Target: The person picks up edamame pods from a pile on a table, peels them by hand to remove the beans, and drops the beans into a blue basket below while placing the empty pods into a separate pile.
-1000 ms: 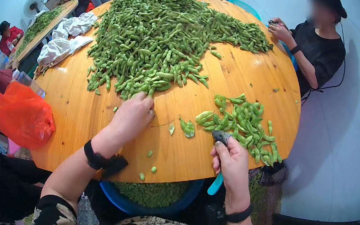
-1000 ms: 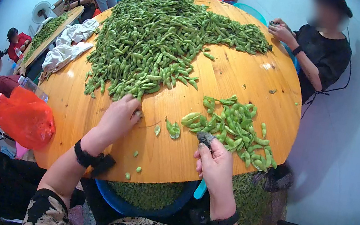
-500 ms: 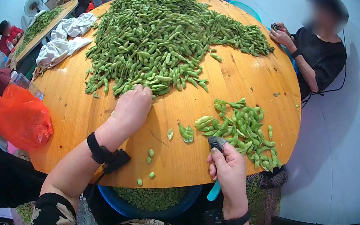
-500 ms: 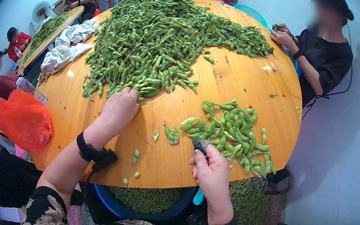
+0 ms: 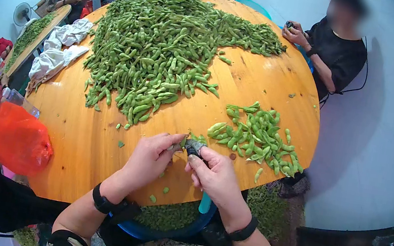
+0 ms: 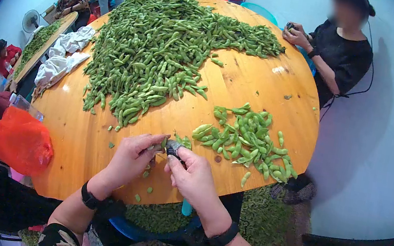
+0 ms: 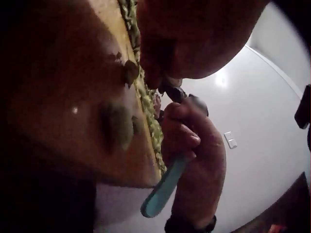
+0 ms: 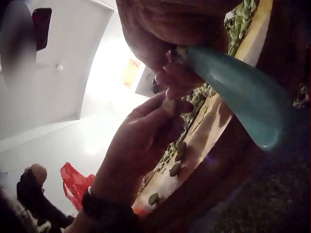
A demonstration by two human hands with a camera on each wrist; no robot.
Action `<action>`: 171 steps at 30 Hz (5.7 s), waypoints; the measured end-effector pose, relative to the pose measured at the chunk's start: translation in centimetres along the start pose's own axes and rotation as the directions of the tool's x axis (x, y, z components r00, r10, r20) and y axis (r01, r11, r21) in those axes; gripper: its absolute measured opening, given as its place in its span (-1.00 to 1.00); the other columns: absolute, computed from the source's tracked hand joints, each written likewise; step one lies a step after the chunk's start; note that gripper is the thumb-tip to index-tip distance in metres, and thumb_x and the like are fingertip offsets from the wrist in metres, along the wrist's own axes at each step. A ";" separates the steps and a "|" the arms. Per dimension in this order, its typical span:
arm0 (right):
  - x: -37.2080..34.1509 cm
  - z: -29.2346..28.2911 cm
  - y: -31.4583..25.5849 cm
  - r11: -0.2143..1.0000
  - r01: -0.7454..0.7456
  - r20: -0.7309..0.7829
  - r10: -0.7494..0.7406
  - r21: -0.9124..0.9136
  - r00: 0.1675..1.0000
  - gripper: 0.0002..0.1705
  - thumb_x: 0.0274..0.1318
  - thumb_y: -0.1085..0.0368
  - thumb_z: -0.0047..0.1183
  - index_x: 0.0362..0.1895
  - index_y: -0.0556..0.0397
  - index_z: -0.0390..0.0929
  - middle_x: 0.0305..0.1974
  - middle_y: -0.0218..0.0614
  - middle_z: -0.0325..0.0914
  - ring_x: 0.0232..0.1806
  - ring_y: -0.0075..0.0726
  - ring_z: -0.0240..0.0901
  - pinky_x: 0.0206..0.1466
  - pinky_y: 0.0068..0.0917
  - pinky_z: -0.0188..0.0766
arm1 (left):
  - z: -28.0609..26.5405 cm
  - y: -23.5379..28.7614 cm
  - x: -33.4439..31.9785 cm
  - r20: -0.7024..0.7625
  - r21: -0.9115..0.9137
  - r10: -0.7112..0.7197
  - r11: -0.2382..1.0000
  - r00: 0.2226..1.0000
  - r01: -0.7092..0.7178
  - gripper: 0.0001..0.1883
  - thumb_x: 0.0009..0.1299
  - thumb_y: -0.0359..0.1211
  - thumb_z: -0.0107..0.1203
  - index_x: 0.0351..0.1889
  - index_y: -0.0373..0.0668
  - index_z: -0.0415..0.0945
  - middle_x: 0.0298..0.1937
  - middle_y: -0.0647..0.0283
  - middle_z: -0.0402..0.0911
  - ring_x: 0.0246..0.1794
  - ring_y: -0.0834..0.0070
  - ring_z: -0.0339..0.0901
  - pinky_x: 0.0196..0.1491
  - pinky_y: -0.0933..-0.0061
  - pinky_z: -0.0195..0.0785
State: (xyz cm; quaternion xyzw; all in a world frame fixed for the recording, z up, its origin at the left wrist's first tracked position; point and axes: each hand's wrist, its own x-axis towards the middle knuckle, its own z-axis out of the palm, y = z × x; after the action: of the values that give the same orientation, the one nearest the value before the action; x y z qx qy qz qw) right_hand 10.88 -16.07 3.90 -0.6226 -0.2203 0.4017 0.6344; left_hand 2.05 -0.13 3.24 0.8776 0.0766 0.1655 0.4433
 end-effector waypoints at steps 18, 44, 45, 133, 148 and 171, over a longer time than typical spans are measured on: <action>-0.1 0.6 -0.8 0.786 -0.166 0.156 0.089 0.595 0.984 -0.74 0.30 0.33 -0.11 0.03 0.10 0.41 -0.46 -0.42 0.47 -0.67 -0.67 0.26 -0.68 -0.74 0.15 | -0.9 -1.2 0.0 0.051 -0.605 -0.052 0.793 0.997 0.072 -0.76 0.35 -0.52 0.05 -0.02 -0.27 0.51 -0.28 0.39 0.44 -0.34 0.66 0.46 -0.36 0.66 0.35; 0.7 2.1 0.2 0.995 0.004 -0.082 -0.012 -0.098 0.997 -0.86 0.22 0.38 -0.06 -0.22 0.13 0.54 -0.55 -0.56 0.42 -0.60 -0.76 0.25 -0.55 -0.69 0.20 | -0.5 -1.3 -0.2 -0.047 0.076 0.171 0.983 0.984 -0.167 -0.54 0.16 -0.58 0.12 0.08 -0.20 0.49 -0.40 0.14 0.43 -0.45 0.26 0.49 -0.36 0.38 0.38; 0.8 2.2 0.5 0.994 0.038 -0.093 -0.048 -0.106 0.994 -0.86 0.21 0.40 -0.06 -0.22 0.13 0.55 -0.54 -0.56 0.41 -0.56 -0.76 0.25 -0.52 -0.68 0.21 | -0.4 -1.4 -0.2 -0.045 0.074 0.170 0.983 0.984 -0.166 -0.54 0.16 -0.58 0.12 0.08 -0.20 0.49 -0.40 0.14 0.43 -0.45 0.26 0.49 -0.36 0.38 0.38; -0.9 2.1 1.2 0.925 -0.025 -0.155 0.090 0.380 0.984 -0.89 0.20 0.30 0.05 -0.32 0.08 0.51 -0.56 -0.38 0.52 -0.72 -0.65 0.33 -0.68 -0.71 0.21 | -0.2 -0.7 -0.9 0.376 -0.504 -0.179 0.784 0.909 0.363 -0.83 0.49 -0.36 -0.18 -0.19 -0.21 0.42 -0.46 0.46 0.39 -0.47 0.74 0.28 -0.40 0.66 0.21; -1.1 -5.8 -1.1 0.929 0.195 -0.380 -0.311 -0.314 0.871 -0.82 0.16 0.36 0.01 -0.14 0.11 0.45 -0.56 -0.32 0.40 -0.57 -0.39 0.32 -0.50 -0.44 0.25 | -1.7 -1.4 -3.6 -0.042 0.265 -0.045 0.963 0.998 0.054 -0.87 0.30 -0.42 0.03 -0.26 -0.28 0.46 -0.28 0.05 0.44 -0.23 0.14 0.43 -0.13 0.26 0.33; 3.7 -5.5 -1.1 0.090 0.039 -0.006 -0.451 -0.995 0.893 -0.87 0.10 0.33 -0.08 -0.35 0.15 0.42 -0.45 0.03 0.55 -0.37 0.19 0.53 -0.27 0.02 0.45 | 0.2 2.3 -11.7 -0.106 0.305 0.053 0.952 0.993 -0.019 -0.73 0.13 -0.52 0.16 -0.17 -0.22 0.52 -0.15 0.10 0.50 -0.04 0.11 0.41 0.00 0.22 0.32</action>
State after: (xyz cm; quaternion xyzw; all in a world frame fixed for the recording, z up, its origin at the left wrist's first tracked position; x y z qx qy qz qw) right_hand 17.55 -16.46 3.50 -0.8892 -0.4267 -0.0600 0.1539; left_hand -8.83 -4.96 2.40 0.9258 0.1101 0.2092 0.2950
